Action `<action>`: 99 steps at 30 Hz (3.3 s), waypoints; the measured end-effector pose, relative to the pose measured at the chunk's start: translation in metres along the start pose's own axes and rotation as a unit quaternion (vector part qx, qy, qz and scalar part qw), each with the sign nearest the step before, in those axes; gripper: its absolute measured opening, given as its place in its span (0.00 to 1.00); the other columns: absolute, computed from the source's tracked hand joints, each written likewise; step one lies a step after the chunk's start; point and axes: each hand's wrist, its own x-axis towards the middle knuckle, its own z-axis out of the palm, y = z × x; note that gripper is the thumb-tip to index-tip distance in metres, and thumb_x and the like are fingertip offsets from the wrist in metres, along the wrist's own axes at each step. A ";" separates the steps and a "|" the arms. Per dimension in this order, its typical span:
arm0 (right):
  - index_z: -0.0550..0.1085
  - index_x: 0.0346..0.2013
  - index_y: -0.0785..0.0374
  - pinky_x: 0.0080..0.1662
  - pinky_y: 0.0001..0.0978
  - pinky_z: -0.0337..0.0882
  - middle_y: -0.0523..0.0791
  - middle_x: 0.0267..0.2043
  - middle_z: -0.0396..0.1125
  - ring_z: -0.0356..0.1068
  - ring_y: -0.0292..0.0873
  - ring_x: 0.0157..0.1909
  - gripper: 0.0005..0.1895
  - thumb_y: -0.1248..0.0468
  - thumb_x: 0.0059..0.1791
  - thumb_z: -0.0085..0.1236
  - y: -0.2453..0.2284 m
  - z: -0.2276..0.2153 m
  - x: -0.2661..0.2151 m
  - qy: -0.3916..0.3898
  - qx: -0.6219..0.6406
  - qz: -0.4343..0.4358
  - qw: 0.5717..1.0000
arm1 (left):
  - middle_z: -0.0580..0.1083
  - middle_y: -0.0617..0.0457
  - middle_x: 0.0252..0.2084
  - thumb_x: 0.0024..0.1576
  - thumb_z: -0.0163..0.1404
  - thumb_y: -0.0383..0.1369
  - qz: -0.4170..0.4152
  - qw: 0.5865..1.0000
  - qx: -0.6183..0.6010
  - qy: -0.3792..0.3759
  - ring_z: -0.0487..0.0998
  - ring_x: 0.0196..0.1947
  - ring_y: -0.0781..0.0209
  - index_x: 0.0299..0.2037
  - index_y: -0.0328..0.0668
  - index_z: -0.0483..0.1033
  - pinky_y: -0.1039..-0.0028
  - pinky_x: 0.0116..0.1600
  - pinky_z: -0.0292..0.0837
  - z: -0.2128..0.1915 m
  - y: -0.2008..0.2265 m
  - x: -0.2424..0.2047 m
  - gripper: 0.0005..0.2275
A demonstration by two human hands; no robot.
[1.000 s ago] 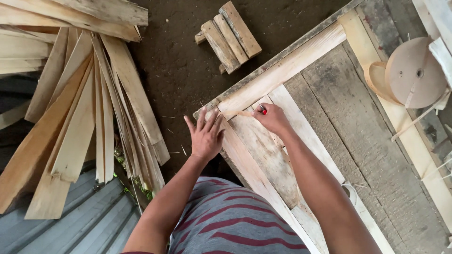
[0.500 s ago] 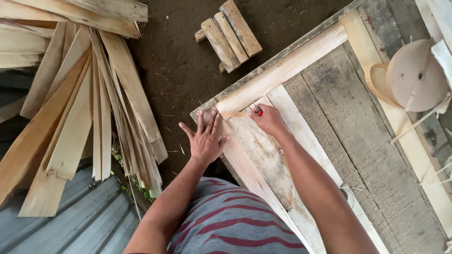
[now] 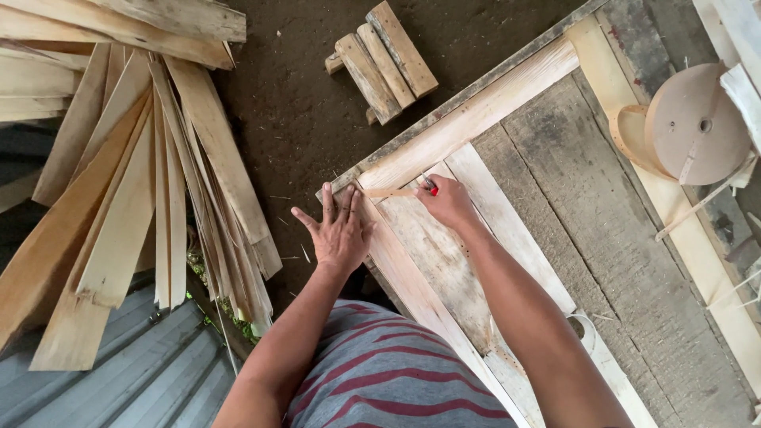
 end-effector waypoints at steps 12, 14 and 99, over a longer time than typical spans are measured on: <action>0.79 0.31 0.51 0.43 0.44 0.72 0.47 0.27 0.71 0.74 0.50 0.37 0.09 0.51 0.44 0.60 -0.023 -0.019 -0.018 -0.011 0.060 -0.029 0.998 | 0.34 0.65 0.82 0.61 0.41 0.59 0.066 0.995 -0.025 -0.065 0.23 0.79 0.48 0.78 0.66 0.35 0.15 0.65 0.17 -0.018 0.017 0.003 0.39; 0.79 0.30 0.51 0.41 0.40 0.72 0.46 0.25 0.70 0.72 0.46 0.34 0.08 0.53 0.43 0.61 -0.023 -0.023 -0.018 -0.020 0.074 -0.047 0.996 | 0.34 0.62 0.82 0.61 0.41 0.59 0.063 0.995 -0.032 -0.074 0.23 0.79 0.48 0.78 0.68 0.34 0.16 0.65 0.17 -0.024 0.014 0.004 0.38; 0.74 0.27 0.60 0.41 0.52 0.73 0.52 0.28 0.73 0.76 0.60 0.41 0.15 0.51 0.44 0.53 -0.028 0.002 0.004 0.013 -0.082 0.001 0.997 | 0.37 0.48 0.82 0.58 0.40 0.66 0.083 0.985 0.051 -0.146 0.31 0.80 0.51 0.78 0.41 0.37 0.39 0.74 0.09 -0.040 0.022 0.013 0.47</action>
